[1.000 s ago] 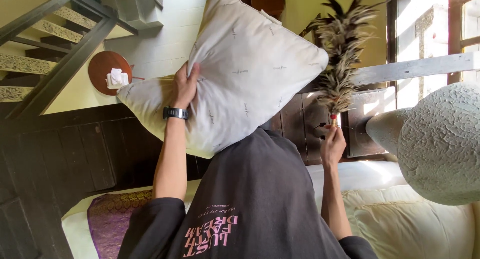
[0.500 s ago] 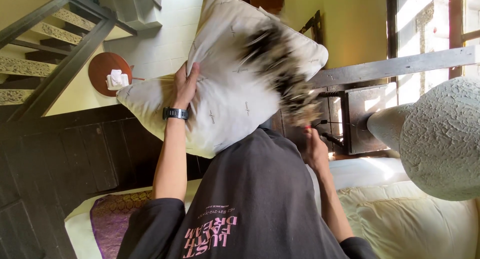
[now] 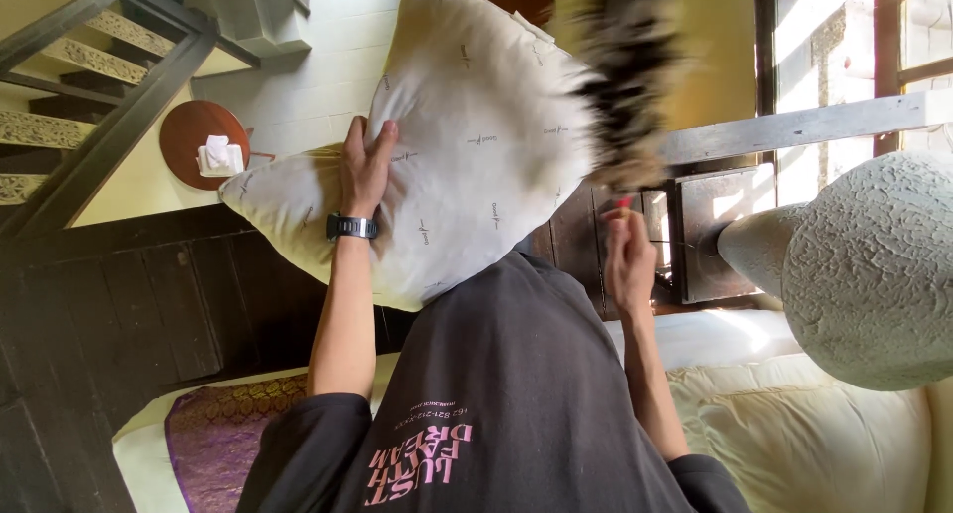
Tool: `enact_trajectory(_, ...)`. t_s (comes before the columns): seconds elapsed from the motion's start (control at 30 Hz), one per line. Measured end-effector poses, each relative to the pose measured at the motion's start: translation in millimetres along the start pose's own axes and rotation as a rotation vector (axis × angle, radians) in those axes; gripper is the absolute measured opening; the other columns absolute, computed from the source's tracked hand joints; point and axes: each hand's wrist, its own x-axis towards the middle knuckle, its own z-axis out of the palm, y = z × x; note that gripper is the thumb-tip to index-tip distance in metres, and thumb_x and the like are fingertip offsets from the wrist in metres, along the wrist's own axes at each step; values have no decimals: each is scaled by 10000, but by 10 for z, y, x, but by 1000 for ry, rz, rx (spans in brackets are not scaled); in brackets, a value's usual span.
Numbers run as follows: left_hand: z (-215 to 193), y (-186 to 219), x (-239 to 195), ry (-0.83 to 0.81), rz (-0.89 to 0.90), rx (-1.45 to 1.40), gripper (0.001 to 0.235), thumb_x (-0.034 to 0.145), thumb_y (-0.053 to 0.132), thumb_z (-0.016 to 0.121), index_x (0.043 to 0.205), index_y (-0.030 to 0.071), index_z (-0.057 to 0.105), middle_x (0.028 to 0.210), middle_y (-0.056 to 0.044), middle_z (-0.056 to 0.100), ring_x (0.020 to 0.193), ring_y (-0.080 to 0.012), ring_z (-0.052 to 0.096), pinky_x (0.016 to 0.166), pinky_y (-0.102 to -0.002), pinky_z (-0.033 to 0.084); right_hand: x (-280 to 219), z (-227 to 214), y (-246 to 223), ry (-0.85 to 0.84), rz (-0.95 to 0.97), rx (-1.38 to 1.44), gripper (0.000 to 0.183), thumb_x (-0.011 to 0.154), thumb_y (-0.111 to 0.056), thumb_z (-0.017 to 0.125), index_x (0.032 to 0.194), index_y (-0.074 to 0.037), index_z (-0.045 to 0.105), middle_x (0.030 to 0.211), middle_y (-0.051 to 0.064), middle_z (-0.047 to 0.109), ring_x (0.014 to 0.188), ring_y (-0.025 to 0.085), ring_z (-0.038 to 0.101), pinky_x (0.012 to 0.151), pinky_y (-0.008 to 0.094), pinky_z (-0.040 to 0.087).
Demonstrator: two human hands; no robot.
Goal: Dusting a pillow using a feather duster in a hotel room.
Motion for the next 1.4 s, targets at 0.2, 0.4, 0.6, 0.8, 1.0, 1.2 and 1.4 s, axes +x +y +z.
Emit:
enact_trajectory(0.2, 24, 154, -27, 48, -81, 33, 452, 989, 548, 664, 1202, 176, 522, 1032, -96, 650, 986, -285, 629, 873, -431, 451, -45, -136, -42, -335, -81, -365, 224, 1080, -394, 446, 1161, -268, 612, 863, 196, 711, 833, 472, 682, 754, 578, 503)
enact_trajectory(0.4, 65, -8, 216, -63, -205, 139, 902, 983, 780, 448, 1566, 102, 325, 1452, -352, 496, 1340, -539, 479, 1070, -653, 385, -57, -428, 843, -120, 201, -196, 283, 1145, -388, 420, 1185, -228, 650, 879, 181, 731, 845, 401, 707, 809, 522, 526)
enact_trajectory(0.6, 322, -599, 845, -167, -230, 414, 1125, 980, 918, 198, 1271, -95, 592, 718, -186, 641, 545, -271, 638, 451, -383, 403, 75, -379, 175, 41, 117, -48, 276, 1160, -241, 429, 1336, -102, 590, 695, 108, 613, 617, 219, 557, 654, 378, 469)
enact_trajectory(0.8, 554, -158, 624, -133, -174, 597, 820, 929, 771, 499, 1110, -6, 689, 964, -300, 715, 982, -532, 683, 808, -619, 560, 203, -63, -274, -90, -248, -108, 236, 1105, -190, 489, 1268, -132, 649, 956, 160, 724, 747, 277, 688, 674, 352, 525)
enact_trajectory(1.0, 346, 472, -8, 88, 94, 382, 446, 1031, 445, 537, 958, 28, 678, 836, -309, 713, 873, -524, 695, 740, -617, 547, 155, -219, 47, -204, -41, -10, 247, 1094, -128, 509, 1302, -78, 634, 1078, 218, 693, 981, 430, 680, 851, 531, 550)
enact_trajectory(1.2, 307, -54, -386, 47, 140, -144, 379, 1051, 342, 610, 1224, 15, 689, 1152, -233, 720, 1148, -343, 637, 934, -481, 527, 336, -586, 702, 143, 35, -337, 212, 1141, -140, 534, 1257, -155, 712, 923, 192, 719, 818, 310, 688, 771, 451, 515)
enact_trajectory(1.4, 231, 114, -564, 33, 35, -310, 455, 927, 276, 789, 1301, 56, 652, 1238, -147, 695, 1187, -228, 598, 1010, -485, 483, 317, -362, -198, 209, -195, -51, 272, 1183, -171, 431, 1267, -74, 672, 690, 76, 560, 644, 154, 487, 647, 279, 402)
